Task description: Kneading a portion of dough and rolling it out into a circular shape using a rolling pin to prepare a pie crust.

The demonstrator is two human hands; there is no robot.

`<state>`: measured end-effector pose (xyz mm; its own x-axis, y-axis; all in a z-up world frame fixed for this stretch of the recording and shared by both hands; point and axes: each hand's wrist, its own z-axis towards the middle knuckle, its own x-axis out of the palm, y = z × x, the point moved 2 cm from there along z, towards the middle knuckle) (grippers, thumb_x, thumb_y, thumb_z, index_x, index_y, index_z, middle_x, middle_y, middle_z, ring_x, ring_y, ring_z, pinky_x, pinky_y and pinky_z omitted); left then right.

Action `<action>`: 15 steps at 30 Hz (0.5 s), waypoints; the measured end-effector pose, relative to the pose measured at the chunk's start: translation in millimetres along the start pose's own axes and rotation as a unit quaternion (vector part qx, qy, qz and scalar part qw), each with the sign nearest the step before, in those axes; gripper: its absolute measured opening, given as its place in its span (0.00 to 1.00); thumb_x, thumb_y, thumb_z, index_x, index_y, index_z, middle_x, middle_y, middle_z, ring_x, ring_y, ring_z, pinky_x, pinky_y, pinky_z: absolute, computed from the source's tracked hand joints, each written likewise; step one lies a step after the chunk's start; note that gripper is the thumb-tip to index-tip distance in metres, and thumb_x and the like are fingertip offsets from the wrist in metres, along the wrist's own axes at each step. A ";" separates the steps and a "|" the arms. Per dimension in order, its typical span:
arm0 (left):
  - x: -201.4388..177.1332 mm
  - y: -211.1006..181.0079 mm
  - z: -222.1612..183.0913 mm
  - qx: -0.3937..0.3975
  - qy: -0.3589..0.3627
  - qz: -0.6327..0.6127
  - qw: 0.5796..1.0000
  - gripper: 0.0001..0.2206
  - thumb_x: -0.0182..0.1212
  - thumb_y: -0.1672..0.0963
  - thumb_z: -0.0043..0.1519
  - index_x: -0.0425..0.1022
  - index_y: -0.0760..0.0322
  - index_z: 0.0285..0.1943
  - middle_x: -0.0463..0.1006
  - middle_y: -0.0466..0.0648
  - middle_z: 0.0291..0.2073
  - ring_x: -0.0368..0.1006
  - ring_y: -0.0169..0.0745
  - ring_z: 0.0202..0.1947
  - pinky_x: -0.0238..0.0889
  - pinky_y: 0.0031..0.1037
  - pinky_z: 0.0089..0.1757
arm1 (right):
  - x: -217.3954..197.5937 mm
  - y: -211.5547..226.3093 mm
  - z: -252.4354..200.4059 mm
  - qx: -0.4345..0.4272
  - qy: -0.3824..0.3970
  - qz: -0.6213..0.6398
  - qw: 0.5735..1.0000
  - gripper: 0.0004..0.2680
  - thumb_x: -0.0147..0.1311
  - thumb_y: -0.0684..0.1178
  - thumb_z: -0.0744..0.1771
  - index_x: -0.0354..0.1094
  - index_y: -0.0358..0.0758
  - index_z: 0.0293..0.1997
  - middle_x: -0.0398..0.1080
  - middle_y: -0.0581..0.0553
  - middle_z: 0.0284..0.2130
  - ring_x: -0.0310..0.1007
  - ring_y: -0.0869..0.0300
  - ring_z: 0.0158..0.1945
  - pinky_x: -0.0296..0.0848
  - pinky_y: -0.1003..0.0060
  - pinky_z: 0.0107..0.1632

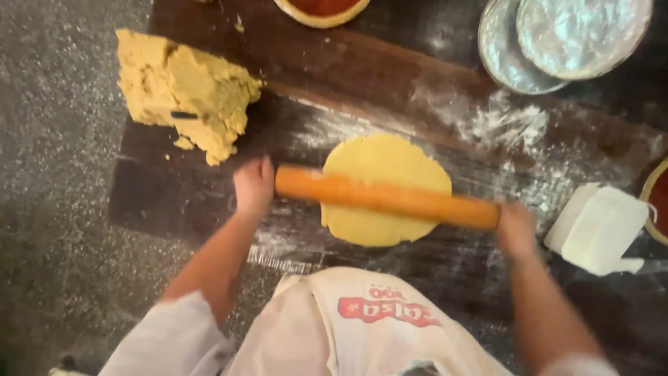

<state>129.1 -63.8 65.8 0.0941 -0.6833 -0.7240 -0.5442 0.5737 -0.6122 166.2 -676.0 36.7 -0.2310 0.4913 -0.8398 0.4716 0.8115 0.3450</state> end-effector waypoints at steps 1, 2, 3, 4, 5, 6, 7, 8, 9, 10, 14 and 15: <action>11.0 -0.3 27.1 0.041 -0.068 0.020 0.997 0.20 0.48 0.52 0.70 0.69 0.67 0.27 0.71 0.57 0.21 0.66 0.57 0.24 0.57 0.49 0.32 | 15.0 -27.6 53.2 -0.069 0.007 -0.270 0.960 0.11 0.55 0.56 0.67 0.78 0.40 0.33 0.75 0.41 0.22 0.77 0.52 0.29 0.72 0.55 0.33; 23.9 0.3 52.3 0.083 -0.135 0.040 0.987 0.20 0.48 0.51 0.70 0.75 0.67 0.30 0.76 0.60 0.24 0.72 0.66 0.26 0.61 0.53 0.34 | 13.7 -38.4 114.8 -0.137 0.018 -0.516 0.845 0.07 0.66 0.53 0.61 0.79 0.48 0.38 0.80 0.47 0.31 0.83 0.53 0.37 0.81 0.58 0.36; 32.9 -3.1 65.7 0.079 -0.128 0.043 0.988 0.20 0.48 0.51 0.70 0.75 0.67 0.30 0.76 0.60 0.24 0.72 0.66 0.26 0.61 0.53 0.34 | 12.5 -18.5 110.7 -0.135 0.026 -0.518 0.844 0.07 0.66 0.53 0.61 0.79 0.48 0.38 0.80 0.47 0.31 0.83 0.53 0.37 0.81 0.58 0.36; 39.9 -6.9 79.6 0.080 -0.153 0.023 0.985 0.21 0.46 0.51 0.70 0.75 0.67 0.29 0.76 0.59 0.23 0.72 0.64 0.26 0.61 0.53 0.33 | 3.9 1.5 107.8 -0.044 -0.082 -0.125 0.988 0.04 0.60 0.51 0.63 0.73 0.45 0.31 0.72 0.49 0.25 0.74 0.58 0.30 0.71 0.58 0.30; 43.9 -19.6 108.8 0.086 -0.187 -0.002 0.979 0.22 0.45 0.50 0.69 0.74 0.68 0.29 0.76 0.58 0.23 0.72 0.62 0.26 0.61 0.52 0.33 | -5.1 30.8 119.5 0.055 -0.181 0.299 0.935 0.08 0.55 0.49 0.64 0.67 0.41 0.23 0.64 0.50 0.19 0.64 0.62 0.23 0.61 0.56 0.23; 30.8 -16.5 83.7 0.089 -0.190 -0.003 0.978 0.22 0.45 0.50 0.69 0.74 0.68 0.29 0.76 0.58 0.23 0.72 0.62 0.26 0.61 0.52 0.33 | -6.1 12.8 86.3 0.052 -0.183 0.301 0.934 0.08 0.55 0.49 0.64 0.67 0.41 0.23 0.64 0.50 0.19 0.64 0.62 0.23 0.61 0.56 0.23; 21.1 -11.2 54.9 0.104 -0.149 -0.005 0.983 0.19 0.47 0.52 0.70 0.70 0.66 0.27 0.74 0.57 0.22 0.69 0.59 0.24 0.59 0.50 0.33 | -7.5 0.0 57.9 -0.020 -0.142 0.132 0.981 0.17 0.49 0.55 0.70 0.70 0.33 0.26 0.66 0.39 0.20 0.66 0.52 0.25 0.58 0.48 0.29; 12.9 -6.3 26.6 0.120 -0.108 -0.008 0.987 0.18 0.50 0.53 0.72 0.66 0.64 0.26 0.71 0.55 0.20 0.66 0.56 0.22 0.57 0.48 0.32 | -7.6 -14.1 30.8 -0.092 -0.096 -0.042 0.990 0.26 0.42 0.61 0.76 0.72 0.25 0.28 0.69 0.28 0.21 0.68 0.42 0.27 0.56 0.40 0.35; 2.9 -4.1 4.3 0.119 -0.106 -0.007 0.987 0.18 0.50 0.53 0.72 0.66 0.64 0.26 0.71 0.55 0.20 0.66 0.56 0.22 0.57 0.48 0.32 | -20.2 11.5 -6.5 -0.090 -0.094 -0.043 0.991 0.26 0.42 0.61 0.76 0.72 0.25 0.28 0.69 0.28 0.21 0.68 0.42 0.27 0.56 0.40 0.35; -4.3 0.2 -17.9 0.059 -0.051 -0.007 0.997 0.19 0.48 0.53 0.71 0.65 0.65 0.26 0.70 0.55 0.21 0.65 0.55 0.23 0.55 0.48 0.32 | -31.0 31.4 -43.1 0.029 -0.034 0.034 0.998 0.21 0.46 0.60 0.74 0.72 0.31 0.31 0.66 0.33 0.18 0.63 0.46 0.19 0.55 0.46 0.23; 31.4 22.9 40.0 0.170 -0.136 0.080 0.973 0.17 0.51 0.54 0.69 0.74 0.66 0.27 0.74 0.57 0.21 0.70 0.63 0.22 0.60 0.52 0.29 | 3.8 -44.6 65.6 -0.193 0.026 -0.481 0.855 0.09 0.67 0.47 0.56 0.80 0.48 0.36 0.79 0.42 0.31 0.83 0.49 0.38 0.82 0.56 0.41; 31.5 19.0 36.9 0.164 -0.123 0.080 0.976 0.17 0.51 0.54 0.69 0.74 0.66 0.27 0.74 0.57 0.21 0.70 0.63 0.22 0.60 0.52 0.29 | 4.8 -37.9 56.9 -0.188 0.039 -0.487 0.852 0.09 0.67 0.47 0.56 0.80 0.48 0.36 0.79 0.42 0.31 0.83 0.49 0.38 0.82 0.56 0.41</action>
<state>152.5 -57.7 19.5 0.2485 -0.4676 -0.8483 -0.2765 0.8051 -0.5247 195.6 -722.4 -4.2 -0.4198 -0.4650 -0.7795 -0.2777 0.8834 -0.3775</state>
